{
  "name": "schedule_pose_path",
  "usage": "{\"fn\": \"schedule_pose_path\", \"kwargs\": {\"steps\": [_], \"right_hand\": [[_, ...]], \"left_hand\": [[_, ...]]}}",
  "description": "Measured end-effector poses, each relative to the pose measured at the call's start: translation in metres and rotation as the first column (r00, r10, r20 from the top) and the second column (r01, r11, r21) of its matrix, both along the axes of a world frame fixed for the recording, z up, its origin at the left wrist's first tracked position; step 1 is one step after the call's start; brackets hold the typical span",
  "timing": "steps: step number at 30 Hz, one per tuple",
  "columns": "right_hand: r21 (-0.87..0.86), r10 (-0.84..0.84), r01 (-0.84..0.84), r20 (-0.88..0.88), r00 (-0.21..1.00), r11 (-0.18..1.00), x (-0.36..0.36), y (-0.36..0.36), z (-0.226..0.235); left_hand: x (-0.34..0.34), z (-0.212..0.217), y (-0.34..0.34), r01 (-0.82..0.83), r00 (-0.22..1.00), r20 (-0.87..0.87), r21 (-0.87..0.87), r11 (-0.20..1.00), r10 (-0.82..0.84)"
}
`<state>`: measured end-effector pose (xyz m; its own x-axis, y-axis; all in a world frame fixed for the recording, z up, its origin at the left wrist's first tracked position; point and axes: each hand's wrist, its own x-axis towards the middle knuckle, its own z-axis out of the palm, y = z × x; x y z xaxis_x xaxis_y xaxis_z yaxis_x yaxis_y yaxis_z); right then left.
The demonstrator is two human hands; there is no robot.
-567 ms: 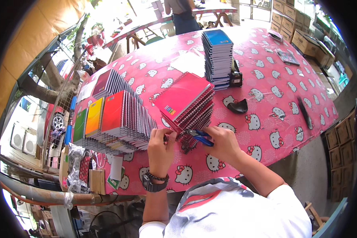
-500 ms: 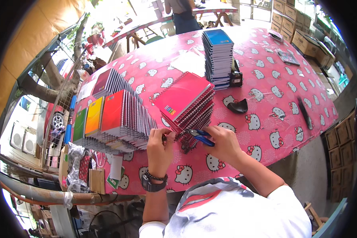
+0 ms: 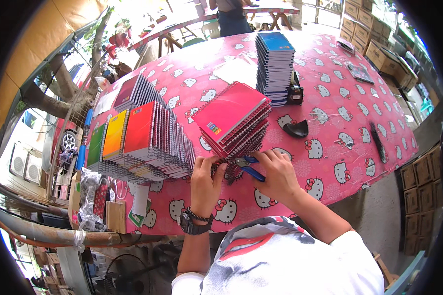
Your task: The person trims the spiral bindings of a stack of notebooks using pliers, then aligns and stacks the notebooks on a table.
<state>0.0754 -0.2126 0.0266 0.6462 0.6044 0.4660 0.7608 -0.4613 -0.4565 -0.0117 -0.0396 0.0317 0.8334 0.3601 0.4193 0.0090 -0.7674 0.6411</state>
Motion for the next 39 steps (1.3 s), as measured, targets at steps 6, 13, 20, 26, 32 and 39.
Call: {"fn": "schedule_pose_path", "kwargs": {"steps": [6, 13, 20, 26, 32, 39], "right_hand": [[-0.048, 0.051, -0.063, -0.218, 0.975, 0.997, 0.002, 0.006, -0.005], [-0.017, 0.057, -0.059, -0.099, 0.993, 0.998, 0.007, -0.006, -0.010], [-0.007, 0.040, -0.040, 0.048, 0.998, 0.999, 0.007, 0.005, -0.014], [-0.032, 0.083, -0.090, -0.189, 0.978, 0.995, 0.011, -0.001, -0.016], [-0.067, 0.037, -0.037, 0.006, 0.999, 0.997, 0.013, -0.002, -0.027], [-0.040, 0.050, -0.052, -0.056, 0.997, 0.998, 0.012, 0.006, -0.023]], "left_hand": [[0.001, 0.002, -0.004, -0.019, 1.000, 0.015, 0.010, 1.000, 0.019], [0.000, -0.010, 0.001, -0.007, 0.996, 0.094, -0.083, 0.997, 0.014], [0.000, -0.006, -0.003, -0.011, 0.999, 0.040, -0.030, 1.000, 0.012], [0.002, -0.009, -0.001, -0.046, 0.998, 0.035, -0.144, 0.988, 0.052], [0.004, -0.024, 0.004, -0.025, 0.998, 0.055, -0.205, 0.978, 0.037], [0.007, -0.026, 0.000, -0.040, 0.995, 0.087, -0.132, 0.990, 0.052]]}}
